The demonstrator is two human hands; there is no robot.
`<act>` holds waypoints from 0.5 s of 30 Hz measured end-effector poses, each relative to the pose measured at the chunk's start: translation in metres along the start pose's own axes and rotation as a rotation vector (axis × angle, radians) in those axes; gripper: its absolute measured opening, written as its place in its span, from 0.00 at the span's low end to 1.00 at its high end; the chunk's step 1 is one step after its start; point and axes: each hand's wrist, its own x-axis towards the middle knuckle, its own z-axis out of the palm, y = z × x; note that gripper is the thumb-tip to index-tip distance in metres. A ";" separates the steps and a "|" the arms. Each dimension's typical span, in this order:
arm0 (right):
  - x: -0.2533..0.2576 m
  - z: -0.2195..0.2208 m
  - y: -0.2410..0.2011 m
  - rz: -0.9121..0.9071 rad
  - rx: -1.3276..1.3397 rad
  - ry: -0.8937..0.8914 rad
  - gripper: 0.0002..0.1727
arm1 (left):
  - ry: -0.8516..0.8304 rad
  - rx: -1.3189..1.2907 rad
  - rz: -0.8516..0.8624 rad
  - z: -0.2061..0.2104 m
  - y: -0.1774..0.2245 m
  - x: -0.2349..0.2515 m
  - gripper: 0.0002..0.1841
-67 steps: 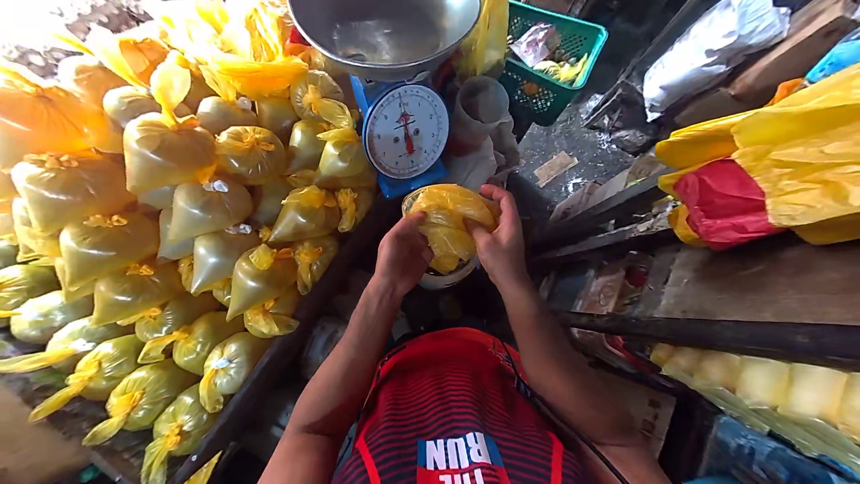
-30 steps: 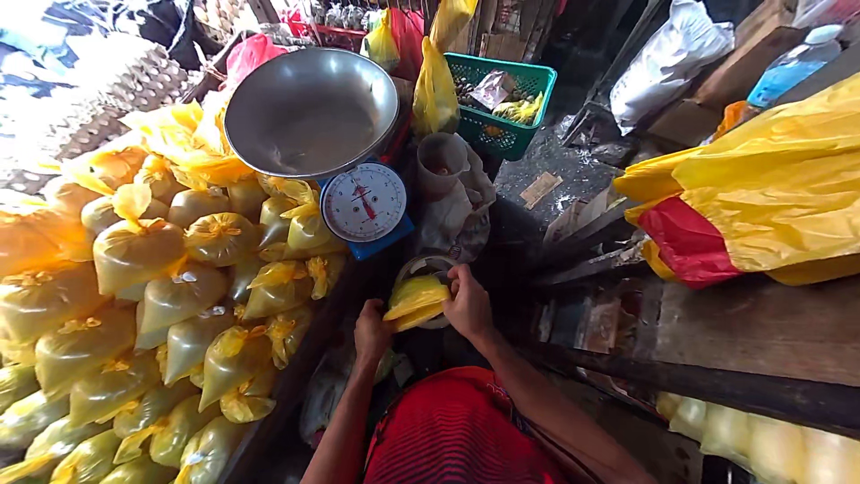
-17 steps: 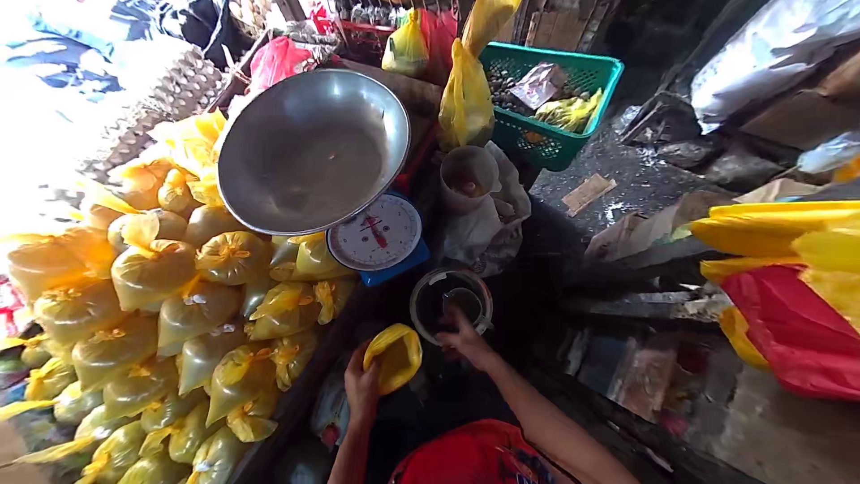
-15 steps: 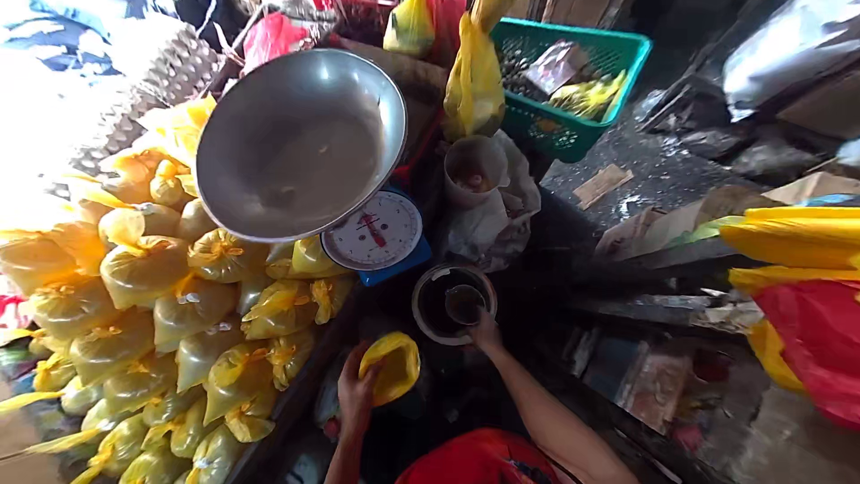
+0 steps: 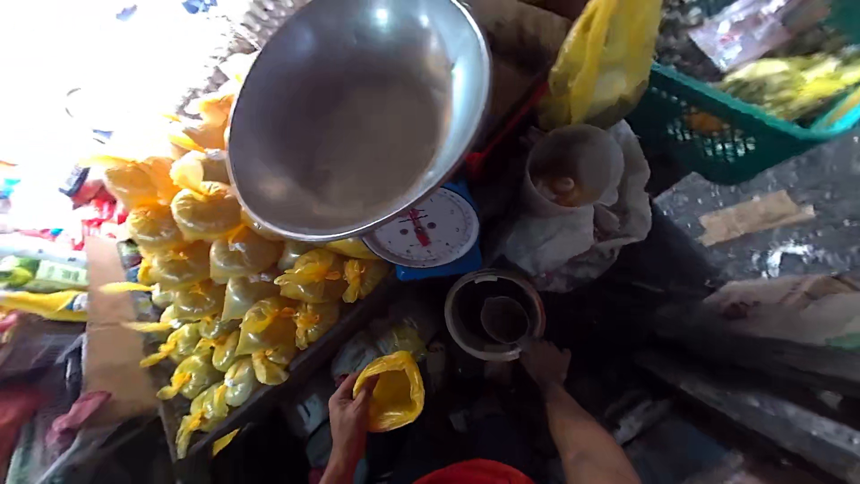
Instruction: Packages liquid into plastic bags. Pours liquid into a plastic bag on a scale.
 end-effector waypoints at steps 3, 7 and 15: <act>-0.010 -0.012 -0.018 0.013 0.267 0.102 0.32 | 0.026 0.032 0.000 -0.007 0.011 0.003 0.09; -0.032 -0.039 -0.039 0.034 0.841 0.186 0.24 | -0.085 -0.092 -0.007 -0.020 0.025 0.005 0.27; -0.146 -0.147 -0.059 -0.319 1.419 0.323 0.13 | 0.008 -0.071 0.137 -0.033 0.041 0.036 0.10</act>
